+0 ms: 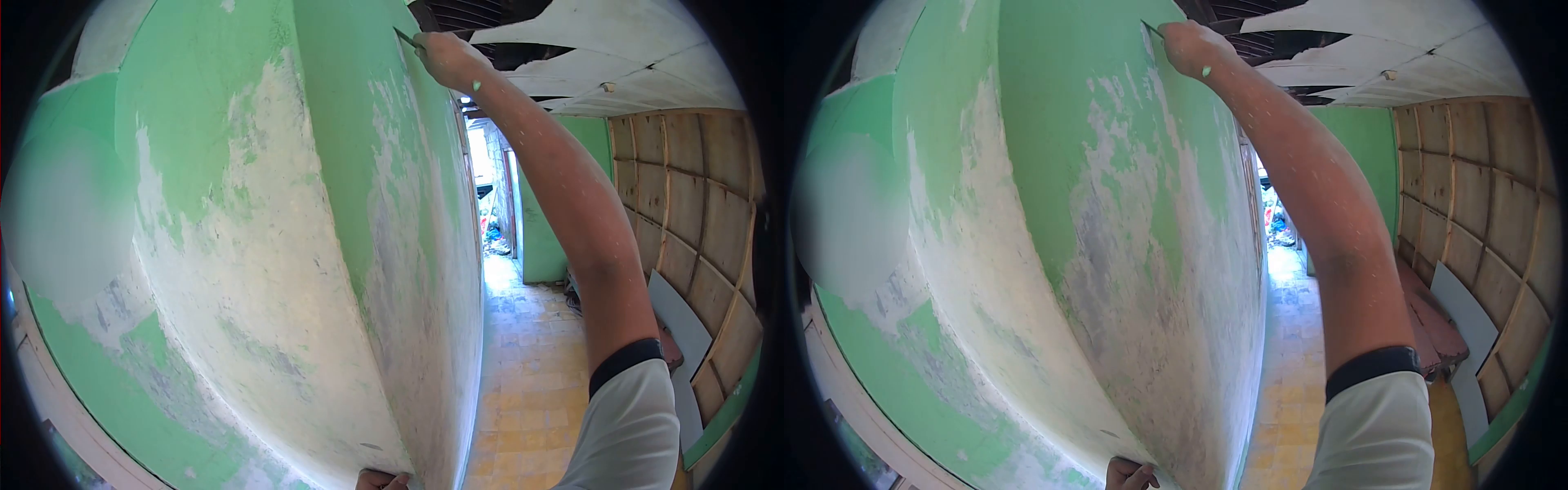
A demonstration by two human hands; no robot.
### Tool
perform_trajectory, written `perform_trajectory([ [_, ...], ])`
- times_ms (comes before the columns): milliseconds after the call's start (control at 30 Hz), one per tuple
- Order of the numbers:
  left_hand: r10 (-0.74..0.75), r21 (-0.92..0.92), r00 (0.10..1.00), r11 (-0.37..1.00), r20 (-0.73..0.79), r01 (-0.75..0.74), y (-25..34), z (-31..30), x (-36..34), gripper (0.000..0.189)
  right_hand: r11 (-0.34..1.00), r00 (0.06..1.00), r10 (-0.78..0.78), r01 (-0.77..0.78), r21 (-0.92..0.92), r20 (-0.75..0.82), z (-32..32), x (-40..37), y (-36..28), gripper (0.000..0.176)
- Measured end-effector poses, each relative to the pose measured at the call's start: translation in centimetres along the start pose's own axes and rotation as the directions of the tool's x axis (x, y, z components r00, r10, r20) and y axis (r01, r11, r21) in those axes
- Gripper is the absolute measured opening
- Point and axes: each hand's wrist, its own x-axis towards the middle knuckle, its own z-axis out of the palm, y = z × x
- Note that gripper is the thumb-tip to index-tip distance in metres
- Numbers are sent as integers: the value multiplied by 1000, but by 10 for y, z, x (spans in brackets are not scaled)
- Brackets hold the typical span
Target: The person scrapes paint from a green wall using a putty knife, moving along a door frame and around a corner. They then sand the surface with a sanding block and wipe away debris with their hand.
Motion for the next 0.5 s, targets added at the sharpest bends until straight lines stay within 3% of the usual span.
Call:
perform_trajectory([
  [67, 44, -20, 999, 999, 4, -44, 0, 0, 3, 40, 999, 996, -6, 10, -44, 89, -8, -16, -1, 24],
  [167, 66, -25, 996, 998, 53, -65, -4, -1, 7, 43, 993, 996, -24, 34, -112, 91, -20, -27, -7, 24],
  [233, 112, -4, 994, 994, 2, -112, -13, -1, 6, 43, 993, 996, -29, 39, -115, 84, -18, -18, -2, 24],
  [300, 96, -25, 995, 995, -1, -96, -5, 1, 5, 43, 992, 996, -44, 52, -114, 72, -13, -5, 0, 24],
  [367, 80, -46, 997, 996, -12, -80, -4, 2, 5, 42, 995, 995, 57, -50, -88, 80, -7, 5, -6, 28],
  [500, 53, -29, 998, 998, 16, -52, -2, 2, 6, 41, 997, 996, 44, -38, -74, 83, -15, -8, -7, 29],
])
